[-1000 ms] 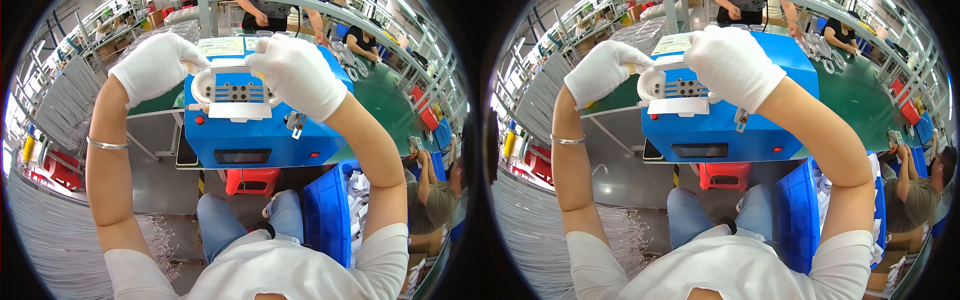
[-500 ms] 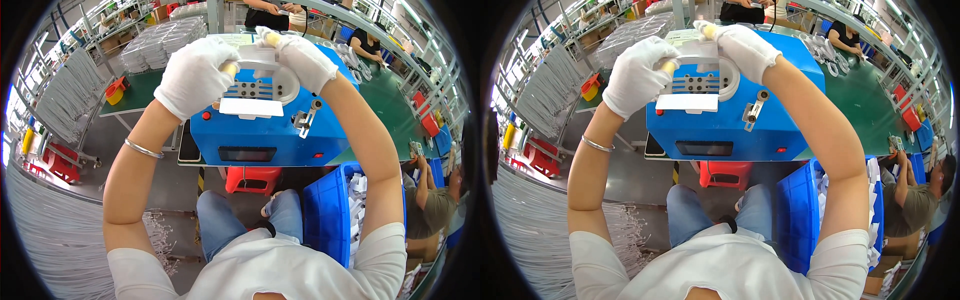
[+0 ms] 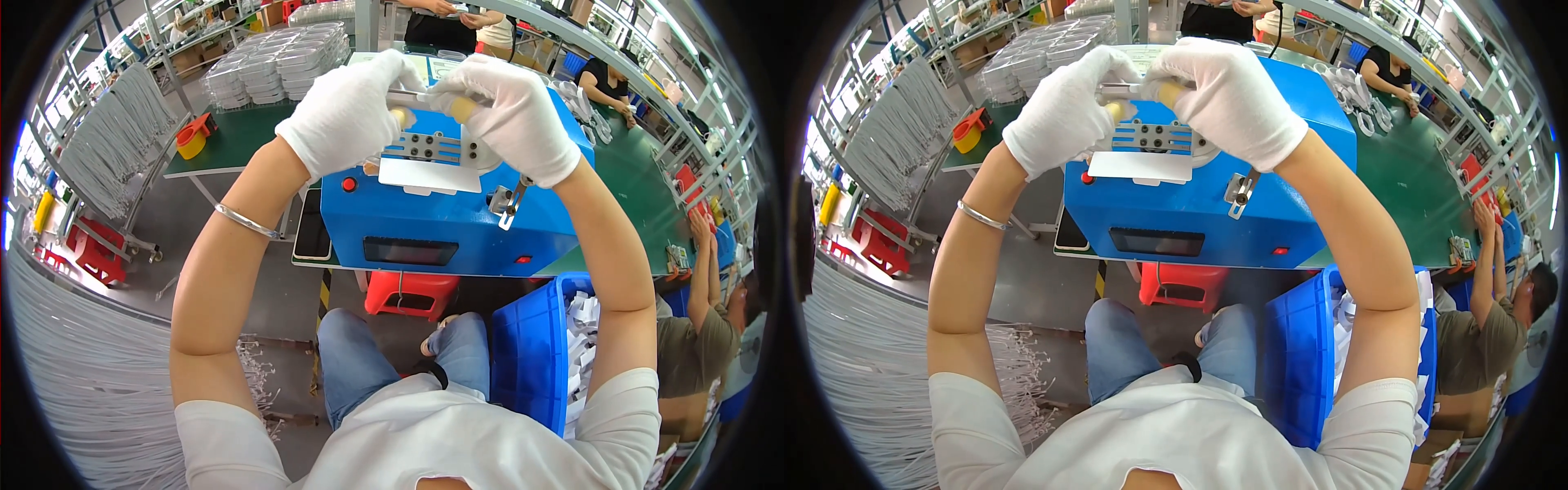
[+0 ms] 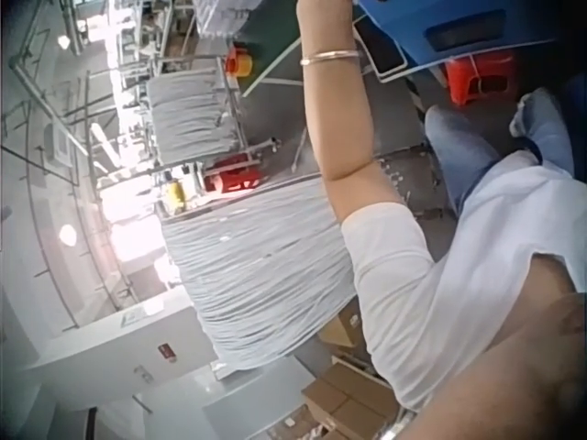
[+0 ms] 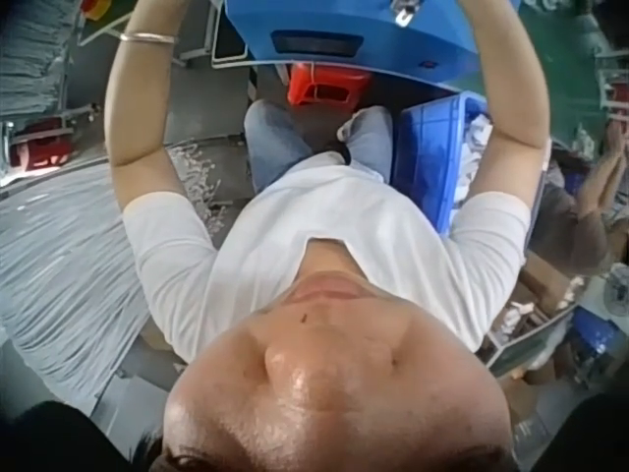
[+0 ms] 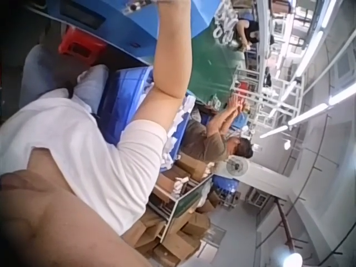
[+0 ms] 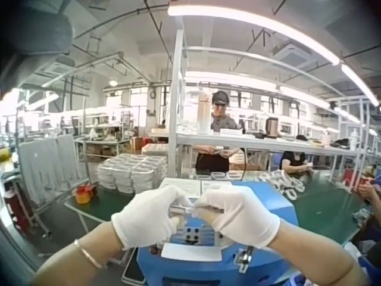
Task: Processing and assembling white cables using a factory machine and connectors.
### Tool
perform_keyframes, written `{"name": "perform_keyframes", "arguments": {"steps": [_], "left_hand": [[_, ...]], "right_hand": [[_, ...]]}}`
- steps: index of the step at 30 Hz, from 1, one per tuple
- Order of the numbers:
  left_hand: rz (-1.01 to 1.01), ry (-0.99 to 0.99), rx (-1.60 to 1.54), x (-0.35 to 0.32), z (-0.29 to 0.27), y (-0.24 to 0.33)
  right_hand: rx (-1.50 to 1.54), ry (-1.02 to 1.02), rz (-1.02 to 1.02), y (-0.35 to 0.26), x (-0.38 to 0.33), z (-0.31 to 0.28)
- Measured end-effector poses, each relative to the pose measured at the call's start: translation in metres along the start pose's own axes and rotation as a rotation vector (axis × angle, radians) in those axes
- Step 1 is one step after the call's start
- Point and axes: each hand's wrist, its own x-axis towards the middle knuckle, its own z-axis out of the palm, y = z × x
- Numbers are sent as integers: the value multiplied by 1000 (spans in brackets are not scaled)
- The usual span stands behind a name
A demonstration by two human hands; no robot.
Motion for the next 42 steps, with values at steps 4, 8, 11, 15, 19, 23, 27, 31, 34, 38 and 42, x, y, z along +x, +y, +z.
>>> {"name": "perform_keyframes", "arguments": {"steps": [4,8,11,15,19,23,27,31,34,38,42], "left_hand": [[-2,19,24,-1,-1,2],[-90,-5,-10,-1,-2,9],[-85,12,-19,-3,-2,7],[4,81,13,-3,-1,4],[40,112,7,-5,0,2],[168,389,146,-16,-1,2],[-305,551,-486,-63,40,-16],[-341,486,-838,-74,48,23],[-259,559,-807,-81,54,26],[-536,681,-1066,-105,83,41],[-522,347,-1479,-84,104,46]], "right_hand": [[-211,15,-97,0,2,0],[-456,24,-220,-15,1,3],[-748,-58,-254,-26,1,4],[-348,-102,-39,-5,14,-3],[169,-287,427,-2,23,-4],[59,-263,432,0,18,6],[686,-152,421,27,-11,-10],[638,-203,346,31,-15,-9],[391,-293,447,13,-7,-10],[254,-281,329,13,-8,-14],[55,-271,218,10,-7,-13]]}}
